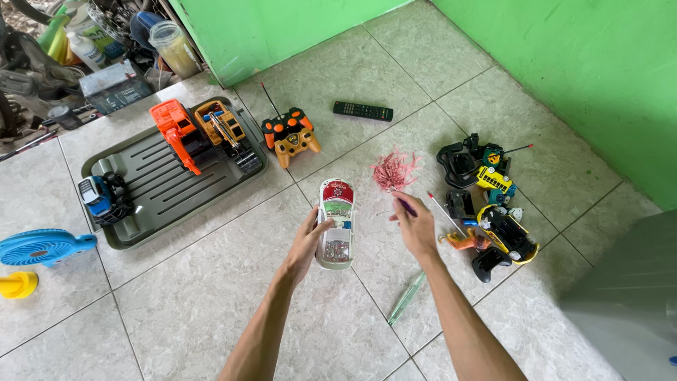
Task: The person cleans small electronic components using a toothbrush. They pick up a component, scrub it with the toothbrush, and place it into a gray bin. The process is repeated for multiple components.
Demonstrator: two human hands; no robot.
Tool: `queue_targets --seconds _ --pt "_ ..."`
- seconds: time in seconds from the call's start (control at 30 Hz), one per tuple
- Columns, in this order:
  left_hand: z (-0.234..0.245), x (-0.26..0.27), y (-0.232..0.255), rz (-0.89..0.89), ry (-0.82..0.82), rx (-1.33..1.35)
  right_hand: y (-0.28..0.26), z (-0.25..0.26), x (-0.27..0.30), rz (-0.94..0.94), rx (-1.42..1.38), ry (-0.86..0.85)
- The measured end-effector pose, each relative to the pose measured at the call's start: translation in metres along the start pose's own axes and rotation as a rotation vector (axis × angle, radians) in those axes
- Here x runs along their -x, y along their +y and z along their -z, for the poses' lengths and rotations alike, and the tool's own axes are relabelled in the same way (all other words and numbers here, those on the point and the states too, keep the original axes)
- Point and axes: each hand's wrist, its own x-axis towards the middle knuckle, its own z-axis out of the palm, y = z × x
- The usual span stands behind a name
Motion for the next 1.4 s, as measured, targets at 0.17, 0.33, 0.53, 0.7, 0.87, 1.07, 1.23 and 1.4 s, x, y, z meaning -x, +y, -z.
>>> queue_targets --seconds 0.17,0.33,0.53,0.7,0.87,1.07,1.23,1.4 --pt "-0.02 -0.006 -0.003 -0.069 0.001 0.043 0.021 -0.007 0.005 0.074 0.353 -0.026" --pt "-0.032 -0.013 -0.005 0.028 -0.006 0.03 0.01 -0.01 0.004 0.274 0.576 0.043" --pt "-0.036 -0.012 0.0 0.028 -0.044 0.075 -0.033 -0.016 0.013 0.275 0.37 -0.107" --pt "-0.034 0.003 0.011 0.081 -0.128 0.234 -0.054 -0.023 0.022 0.326 0.318 -0.09" --pt "-0.023 0.014 0.027 0.101 -0.179 0.228 -0.069 -0.027 0.027 0.375 0.341 -0.091" --pt "-0.01 0.028 0.036 0.146 -0.089 0.219 -0.091 -0.04 0.035 0.406 0.273 -0.132" --pt "0.004 0.031 0.034 0.138 -0.099 0.229 -0.101 -0.049 0.039 0.476 0.33 -0.138" --pt "0.019 0.025 0.034 0.12 -0.053 -0.077 -0.094 -0.052 0.033 0.59 0.278 -0.085"
